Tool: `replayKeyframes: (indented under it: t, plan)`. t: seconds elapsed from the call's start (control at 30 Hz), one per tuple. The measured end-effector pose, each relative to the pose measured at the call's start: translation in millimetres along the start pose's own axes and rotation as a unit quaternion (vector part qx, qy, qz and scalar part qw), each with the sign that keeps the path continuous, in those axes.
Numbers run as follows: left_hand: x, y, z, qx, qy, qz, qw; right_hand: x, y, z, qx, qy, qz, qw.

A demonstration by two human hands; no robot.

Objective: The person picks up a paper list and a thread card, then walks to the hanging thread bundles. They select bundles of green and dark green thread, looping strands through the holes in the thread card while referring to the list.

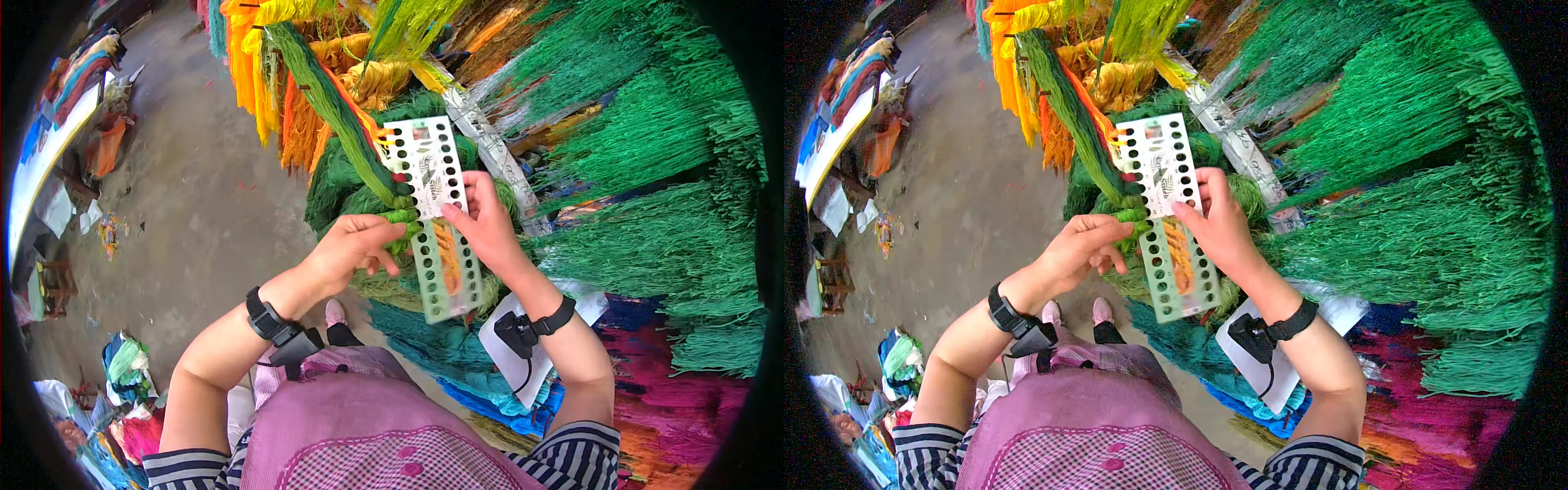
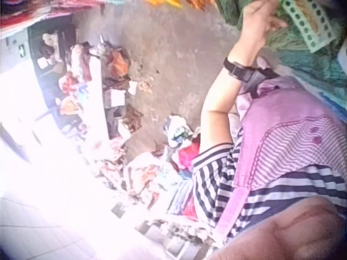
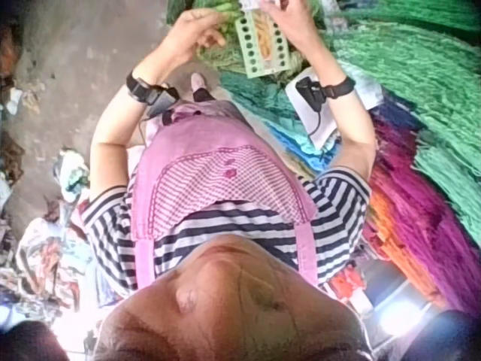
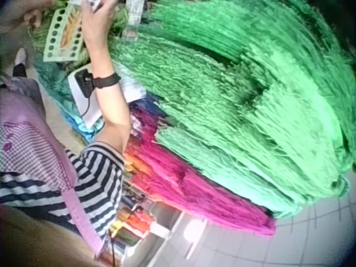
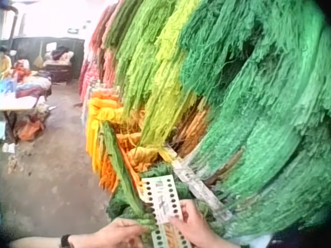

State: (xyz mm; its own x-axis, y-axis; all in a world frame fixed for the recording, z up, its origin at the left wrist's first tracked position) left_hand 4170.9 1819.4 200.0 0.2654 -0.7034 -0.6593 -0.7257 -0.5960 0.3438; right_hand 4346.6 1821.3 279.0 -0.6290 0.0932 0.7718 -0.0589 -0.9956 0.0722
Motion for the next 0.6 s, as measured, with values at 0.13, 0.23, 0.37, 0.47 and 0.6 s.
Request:
replayKeyframes:
  t: [0.13,0.23,0.37,0.47,0.6]
  plan:
    - [4.6,-1.4,-16.3,0.051,0.178,0.065,0.981,14.4,-0.3,-2.0,0.003,-0.073,0.069,0.995]
    - [4.8,-1.8,-15.1,0.055,0.158,0.097,0.981,14.6,1.6,-5.2,0.007,-0.098,0.073,0.993]
    - [7.8,-6.2,1.0,0.043,-0.038,0.076,0.995,5.7,0.7,-2.9,-0.004,-0.098,0.077,0.992]
    - [-4.1,1.7,-8.5,0.051,-0.116,0.002,0.992,1.7,-0.2,-2.4,-0.007,-0.062,0.054,0.997]
    - [-9.8,5.5,-10.4,0.037,-0.166,-0.050,0.984,-11.9,-4.3,-2.7,0.000,-0.114,0.015,0.993]
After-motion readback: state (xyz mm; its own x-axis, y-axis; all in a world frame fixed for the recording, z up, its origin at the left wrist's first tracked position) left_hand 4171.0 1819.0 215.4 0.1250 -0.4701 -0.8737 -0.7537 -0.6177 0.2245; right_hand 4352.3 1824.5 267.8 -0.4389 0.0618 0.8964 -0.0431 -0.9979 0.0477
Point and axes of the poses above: each hand's wrist, its own y-axis away from the middle knuckle, its own z-axis out of the back of the hand, x = y × z, the point moved 7 cm from there along -y, towards the middle knuckle, and after that the axes turned 4 degrees about y, right-handed, at the moved point
